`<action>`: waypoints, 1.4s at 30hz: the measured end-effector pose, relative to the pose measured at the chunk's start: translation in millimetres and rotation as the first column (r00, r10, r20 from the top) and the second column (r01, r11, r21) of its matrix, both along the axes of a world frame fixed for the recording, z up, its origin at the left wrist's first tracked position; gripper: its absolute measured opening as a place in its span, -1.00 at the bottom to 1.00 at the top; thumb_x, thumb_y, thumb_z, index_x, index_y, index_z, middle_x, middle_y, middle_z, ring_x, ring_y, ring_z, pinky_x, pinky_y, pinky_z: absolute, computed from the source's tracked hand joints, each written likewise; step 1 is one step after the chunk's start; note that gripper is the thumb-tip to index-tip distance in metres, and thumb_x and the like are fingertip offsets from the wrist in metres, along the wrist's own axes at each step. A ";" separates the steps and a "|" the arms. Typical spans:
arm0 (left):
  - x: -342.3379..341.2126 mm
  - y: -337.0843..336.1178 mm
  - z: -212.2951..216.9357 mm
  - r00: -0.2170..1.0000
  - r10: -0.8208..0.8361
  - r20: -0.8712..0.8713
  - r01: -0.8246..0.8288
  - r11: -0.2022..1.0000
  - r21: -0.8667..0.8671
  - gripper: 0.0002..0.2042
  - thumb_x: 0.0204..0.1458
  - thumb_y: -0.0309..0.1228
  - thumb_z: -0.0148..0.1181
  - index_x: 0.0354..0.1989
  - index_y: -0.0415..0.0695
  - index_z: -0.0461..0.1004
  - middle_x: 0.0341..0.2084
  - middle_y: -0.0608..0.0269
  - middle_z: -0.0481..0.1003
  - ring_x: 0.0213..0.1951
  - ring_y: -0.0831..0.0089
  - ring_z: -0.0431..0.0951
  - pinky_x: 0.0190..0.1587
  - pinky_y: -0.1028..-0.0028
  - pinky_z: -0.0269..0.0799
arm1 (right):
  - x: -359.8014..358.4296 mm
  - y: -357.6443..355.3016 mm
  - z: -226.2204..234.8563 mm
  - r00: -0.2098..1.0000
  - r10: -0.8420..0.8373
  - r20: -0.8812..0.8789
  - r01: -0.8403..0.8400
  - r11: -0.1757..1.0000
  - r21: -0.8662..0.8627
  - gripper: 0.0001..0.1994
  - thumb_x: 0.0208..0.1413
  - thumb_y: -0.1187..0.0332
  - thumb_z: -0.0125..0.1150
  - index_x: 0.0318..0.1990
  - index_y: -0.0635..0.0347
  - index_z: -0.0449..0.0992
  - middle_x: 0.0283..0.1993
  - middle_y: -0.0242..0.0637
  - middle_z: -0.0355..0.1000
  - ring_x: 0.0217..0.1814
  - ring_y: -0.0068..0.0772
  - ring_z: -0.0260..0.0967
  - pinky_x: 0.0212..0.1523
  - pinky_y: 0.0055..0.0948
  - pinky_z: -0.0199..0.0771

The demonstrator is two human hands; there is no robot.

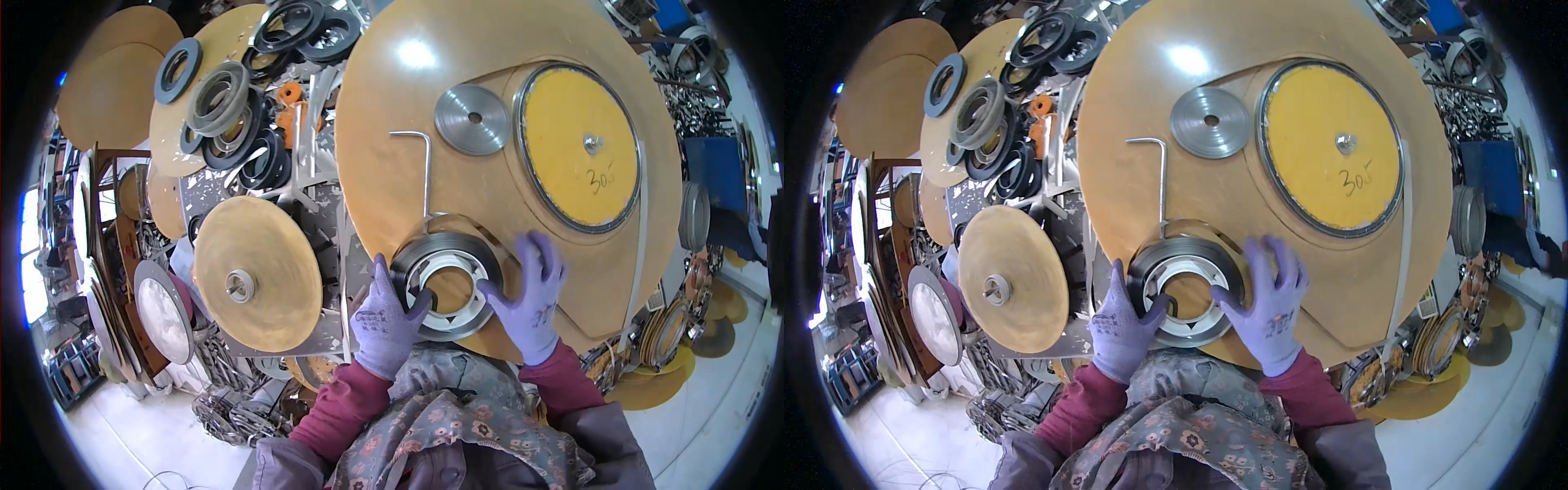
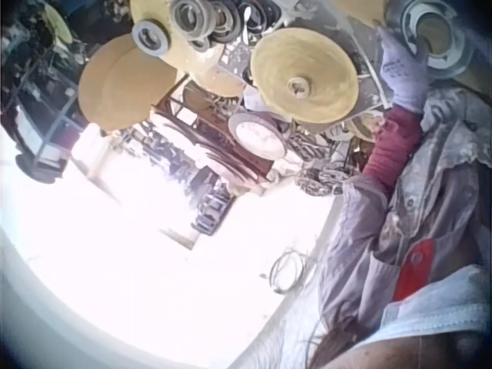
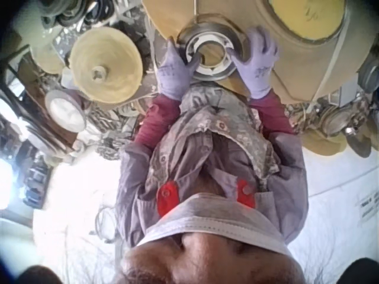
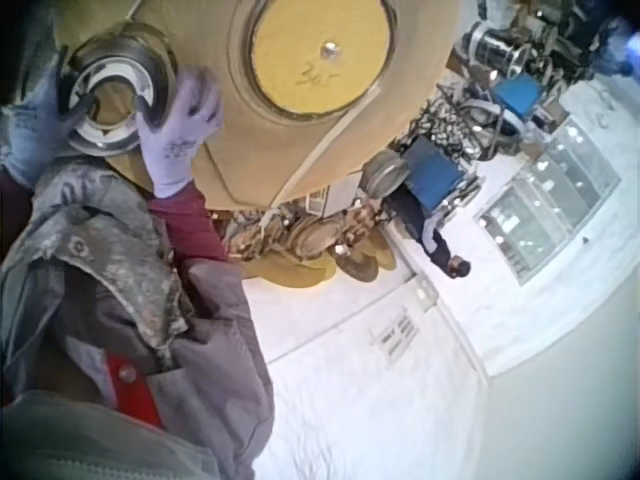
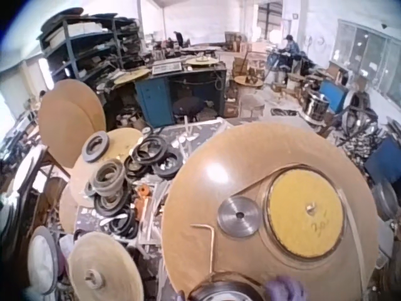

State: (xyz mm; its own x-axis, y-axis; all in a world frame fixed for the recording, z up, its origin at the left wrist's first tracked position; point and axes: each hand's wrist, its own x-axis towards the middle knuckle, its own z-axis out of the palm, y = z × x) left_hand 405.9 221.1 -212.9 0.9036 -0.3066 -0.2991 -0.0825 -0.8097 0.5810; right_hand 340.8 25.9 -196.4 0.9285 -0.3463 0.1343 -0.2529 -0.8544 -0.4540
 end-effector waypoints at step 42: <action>95.1 288.7 16.1 0.919 0.315 0.238 -0.386 0.845 0.371 -0.31 -0.13 -0.01 0.28 0.15 -0.08 0.20 -0.08 -0.03 0.39 -0.10 0.02 0.46 -0.14 0.14 0.38 | 190.8 254.6 0.2 0.783 0.595 -0.179 -0.594 0.802 0.069 -0.22 -0.34 0.11 0.46 0.06 0.30 0.28 -0.04 0.01 0.33 0.03 -0.04 0.31 0.03 -0.26 0.34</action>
